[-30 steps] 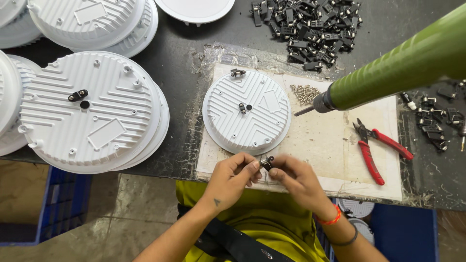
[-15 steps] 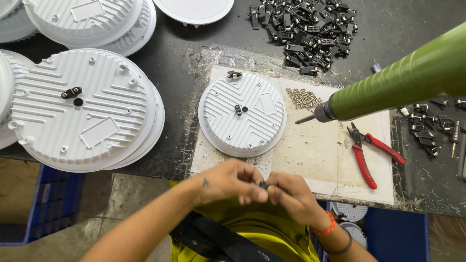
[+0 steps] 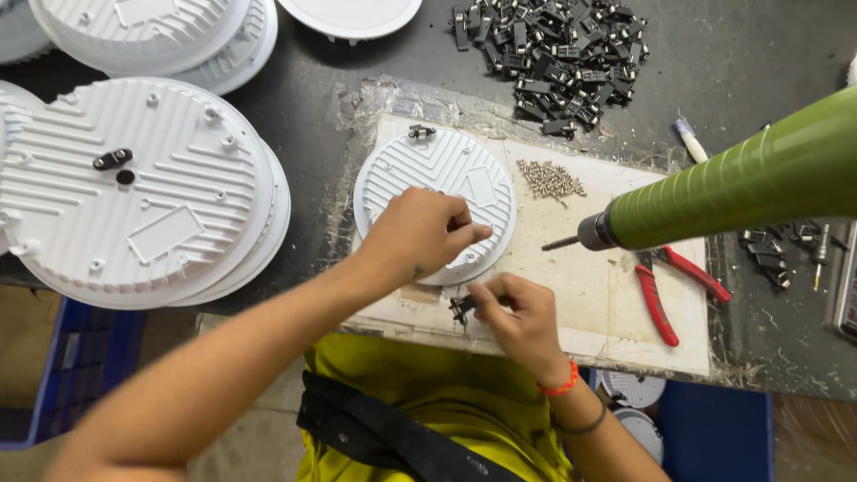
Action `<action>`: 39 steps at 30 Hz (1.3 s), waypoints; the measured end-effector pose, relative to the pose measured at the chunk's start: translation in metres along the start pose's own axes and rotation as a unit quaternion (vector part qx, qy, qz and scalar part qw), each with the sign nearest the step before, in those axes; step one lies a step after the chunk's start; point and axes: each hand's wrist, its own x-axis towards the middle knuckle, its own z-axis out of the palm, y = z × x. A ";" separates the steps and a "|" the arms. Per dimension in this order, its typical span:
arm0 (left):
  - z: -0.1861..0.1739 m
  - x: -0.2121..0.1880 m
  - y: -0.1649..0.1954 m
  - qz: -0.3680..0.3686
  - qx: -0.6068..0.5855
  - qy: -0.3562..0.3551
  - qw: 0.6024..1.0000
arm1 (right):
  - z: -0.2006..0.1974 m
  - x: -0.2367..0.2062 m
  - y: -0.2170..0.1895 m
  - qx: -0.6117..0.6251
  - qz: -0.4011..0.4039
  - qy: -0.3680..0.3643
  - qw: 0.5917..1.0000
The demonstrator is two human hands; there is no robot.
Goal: The person attaches black mounting brackets to round white LED panel light housings, driving screws with an electric screwdriver while holding each housing steady. They place finished housings onto a growing stack and pick up new housings to repeat the assembly.
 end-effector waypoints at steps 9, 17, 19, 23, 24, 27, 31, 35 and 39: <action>0.059 -0.078 0.003 -0.141 -0.489 -0.120 0.852 | 0.003 -0.033 0.058 0.121 -0.045 0.165 0.978; 0.056 -0.103 -0.028 -0.073 -0.232 -0.095 0.965 | -0.007 -0.023 0.133 -0.075 0.036 -0.027 0.996; 0.050 -0.102 -0.025 -0.039 -0.102 -0.102 0.989 | -0.008 -0.031 0.153 -0.080 0.071 -0.025 0.994; 0.044 -0.095 -0.020 -0.078 -0.432 -0.199 0.876 | -0.025 -0.031 0.163 -0.049 0.076 -0.102 0.991; 0.043 -0.093 -0.022 -0.087 -0.496 -0.231 0.832 | -0.031 -0.031 0.162 -0.012 0.026 -0.155 0.987; 0.043 -0.093 -0.031 -0.120 -0.518 -0.282 0.799 | -0.046 -0.032 0.137 0.093 -0.019 -0.273 0.957; 0.045 -0.097 -0.030 -0.211 -0.576 -0.314 0.725 | -0.037 -0.049 0.092 0.158 -0.021 -0.235 0.959; 0.030 -0.083 -0.016 -0.199 -0.520 -0.294 0.777 | -0.025 -0.040 0.054 0.158 0.035 -0.181 0.970; 0.003 -0.047 -0.007 -0.193 -0.247 -0.221 0.923 | -0.014 -0.022 0.022 -0.038 0.050 -0.108 0.992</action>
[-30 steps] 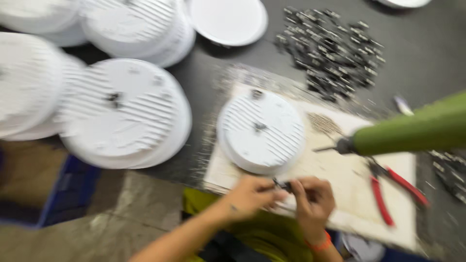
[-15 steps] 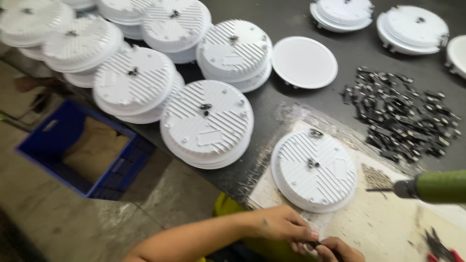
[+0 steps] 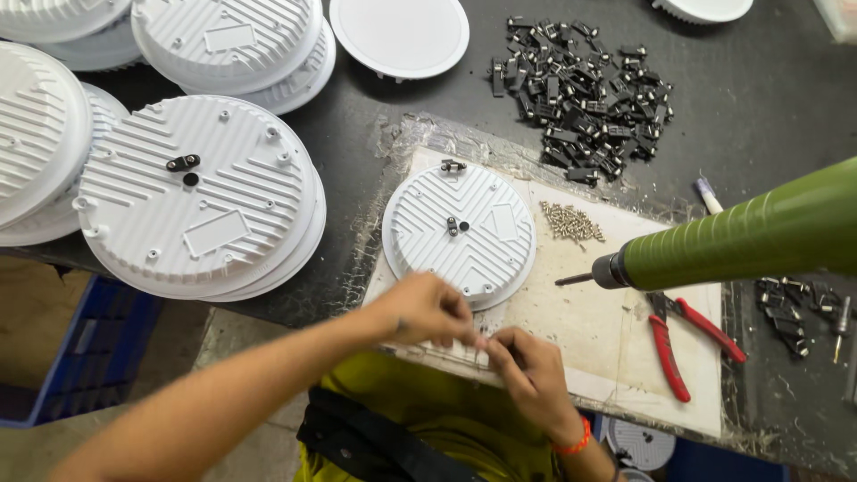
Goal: The person attaches black mounting brackets to round white LED panel light housings, driving screws with an electric screwdriver while holding each housing steady. They place finished housings onto a growing stack and pick up new housings to repeat the assembly.
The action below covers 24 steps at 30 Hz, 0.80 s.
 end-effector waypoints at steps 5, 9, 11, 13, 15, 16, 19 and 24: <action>-0.021 0.034 0.039 0.056 0.335 0.080 0.937 | 0.015 0.024 -0.020 -0.152 -0.049 0.053 0.986; -0.021 0.048 0.064 0.026 0.446 0.043 0.893 | 0.019 0.033 -0.023 -0.249 -0.091 0.070 0.962; -0.020 0.050 0.072 0.029 0.479 0.038 0.877 | 0.019 0.034 -0.023 -0.281 -0.115 0.066 0.951; -0.020 0.051 0.076 0.027 0.482 0.037 0.875 | 0.018 0.036 -0.024 -0.304 -0.128 0.060 0.942; -0.017 0.054 0.076 0.033 0.491 0.041 0.869 | 0.018 0.036 -0.026 -0.319 -0.128 0.052 0.938; -0.016 0.057 0.075 0.041 0.501 0.048 0.863 | 0.018 0.038 -0.027 -0.317 -0.129 0.048 0.938; -0.012 0.063 0.068 0.059 0.509 0.056 0.857 | 0.015 0.040 -0.029 -0.319 -0.129 0.031 0.938; -0.001 0.051 0.042 0.119 0.492 0.131 0.852 | -0.010 0.035 -0.022 -0.345 -0.052 -0.046 0.936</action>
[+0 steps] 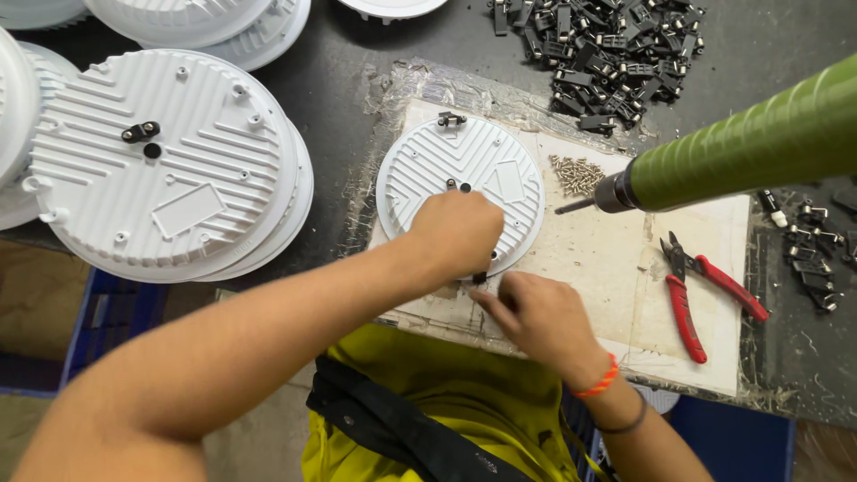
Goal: The person attaches black mounting brackets to round white LED panel light housings, driving screws with an electric screwdriver while holding each housing steady. They place finished housings onto a growing stack and pick up new housings to repeat the assembly.
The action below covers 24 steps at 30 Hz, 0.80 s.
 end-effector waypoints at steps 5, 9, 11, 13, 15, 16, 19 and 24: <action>0.026 -0.046 -0.004 0.106 -0.064 0.236 0.964 | -0.027 -0.005 0.061 0.191 0.086 0.147 0.967; 0.036 -0.047 -0.011 0.117 -0.104 0.249 0.956 | -0.043 0.013 0.109 0.180 0.059 0.203 0.961; 0.037 -0.043 -0.013 0.108 -0.132 0.216 0.961 | -0.046 0.030 0.125 0.125 0.018 0.190 0.974; 0.038 -0.043 -0.010 0.091 -0.135 0.179 0.970 | -0.049 0.039 0.134 0.079 0.016 0.153 0.985; 0.038 -0.044 -0.005 0.070 -0.134 0.167 0.974 | -0.055 0.045 0.137 0.043 0.055 0.091 0.993; 0.038 -0.046 -0.003 0.059 -0.133 0.173 0.974 | -0.060 0.049 0.137 0.022 -0.002 0.076 0.997; 0.038 -0.048 -0.001 0.048 -0.134 0.179 0.973 | -0.079 0.059 0.134 -0.024 -0.122 0.017 0.992; 0.037 -0.044 -0.002 0.052 -0.134 0.171 0.975 | -0.101 0.070 0.136 -0.025 -0.187 -0.073 0.979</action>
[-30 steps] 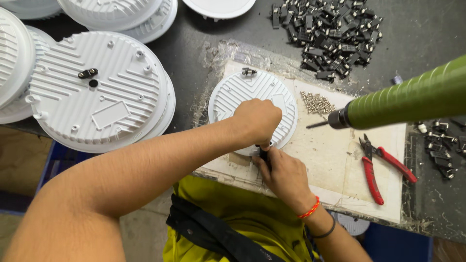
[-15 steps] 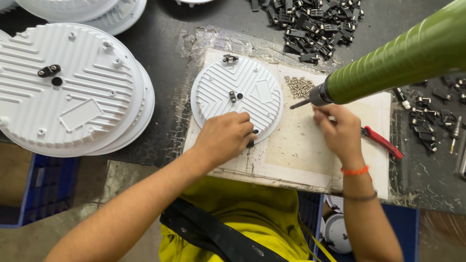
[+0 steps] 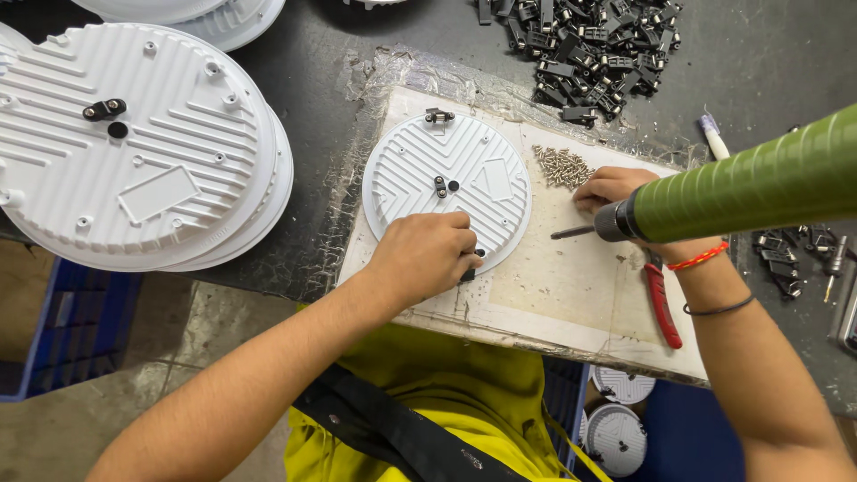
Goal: The person attaches black mounting brackets to round white LED panel light housings, driving screws with an electric screwdriver while holding each housing steady. They place finished housings onto a growing stack and pick up new housings to repeat the assembly.
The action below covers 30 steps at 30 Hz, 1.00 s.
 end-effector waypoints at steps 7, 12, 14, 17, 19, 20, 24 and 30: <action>0.000 0.000 0.003 -0.004 0.018 0.009 1.000 | 0.037 -0.036 -0.043 0.107 0.100 0.123 0.982; -0.003 0.001 -0.001 0.006 0.020 -0.001 1.000 | 0.078 -0.024 -0.113 0.141 0.028 0.191 0.971; -0.002 0.000 -0.002 0.010 0.018 0.008 1.000 | 0.079 -0.010 -0.126 0.137 0.008 0.199 0.970; -0.002 -0.002 -0.003 0.016 0.017 0.024 0.999 | 0.072 0.007 -0.136 0.114 0.003 0.173 0.978; -0.001 -0.002 -0.004 0.015 0.017 0.023 0.999 | 0.066 0.012 -0.140 0.083 -0.002 0.156 0.984; -0.001 -0.002 -0.005 0.015 0.016 0.022 1.000 | 0.063 0.014 -0.142 0.076 -0.008 0.151 0.986; -0.001 -0.002 -0.006 0.011 0.015 0.011 1.000 | 0.054 0.020 -0.142 0.065 -0.019 0.114 0.991; -0.002 -0.001 -0.006 0.005 0.018 -0.002 1.000 | 0.052 0.025 -0.137 0.079 -0.029 0.112 0.990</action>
